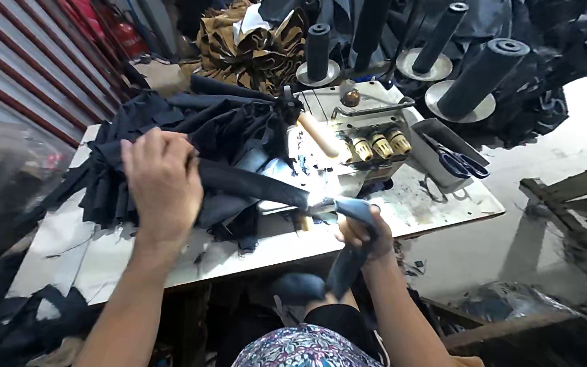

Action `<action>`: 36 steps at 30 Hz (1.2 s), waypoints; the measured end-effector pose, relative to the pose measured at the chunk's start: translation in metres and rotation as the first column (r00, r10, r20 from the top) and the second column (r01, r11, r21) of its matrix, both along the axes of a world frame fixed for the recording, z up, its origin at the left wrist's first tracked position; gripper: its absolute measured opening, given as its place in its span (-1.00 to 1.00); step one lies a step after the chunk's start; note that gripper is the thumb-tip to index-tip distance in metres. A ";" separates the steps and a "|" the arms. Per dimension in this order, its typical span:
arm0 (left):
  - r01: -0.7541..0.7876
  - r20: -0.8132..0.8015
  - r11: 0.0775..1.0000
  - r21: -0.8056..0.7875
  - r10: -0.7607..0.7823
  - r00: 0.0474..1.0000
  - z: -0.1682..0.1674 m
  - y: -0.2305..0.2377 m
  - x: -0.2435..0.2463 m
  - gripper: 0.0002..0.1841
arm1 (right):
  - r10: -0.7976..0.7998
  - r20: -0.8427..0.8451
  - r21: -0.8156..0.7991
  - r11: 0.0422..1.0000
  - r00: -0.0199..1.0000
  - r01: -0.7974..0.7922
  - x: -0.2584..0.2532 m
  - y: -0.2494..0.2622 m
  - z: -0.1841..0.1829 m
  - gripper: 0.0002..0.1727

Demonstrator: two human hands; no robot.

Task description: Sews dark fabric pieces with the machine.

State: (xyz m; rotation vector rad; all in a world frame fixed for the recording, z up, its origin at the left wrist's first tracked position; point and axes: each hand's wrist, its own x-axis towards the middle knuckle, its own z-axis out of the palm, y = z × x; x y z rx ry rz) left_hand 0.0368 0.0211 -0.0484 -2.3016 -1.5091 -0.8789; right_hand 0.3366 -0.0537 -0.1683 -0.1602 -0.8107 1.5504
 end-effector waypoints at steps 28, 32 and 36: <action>0.465 0.289 0.806 -0.365 -0.377 0.880 -0.051 -0.021 0.083 -0.32 | -0.089 0.374 -0.194 0.966 0.923 0.172 -0.023 -0.001 -0.006 -0.68; 0.576 0.438 0.790 -0.213 -0.450 0.778 -0.031 -0.061 0.080 -0.77 | 0.136 0.293 0.136 0.974 0.946 -0.182 -0.025 -0.017 0.011 -0.70; 0.219 0.218 0.971 -0.091 -0.196 0.956 0.012 -0.032 0.021 -0.68 | 0.204 0.033 0.302 0.931 0.978 -0.204 -0.001 -0.009 0.015 -0.70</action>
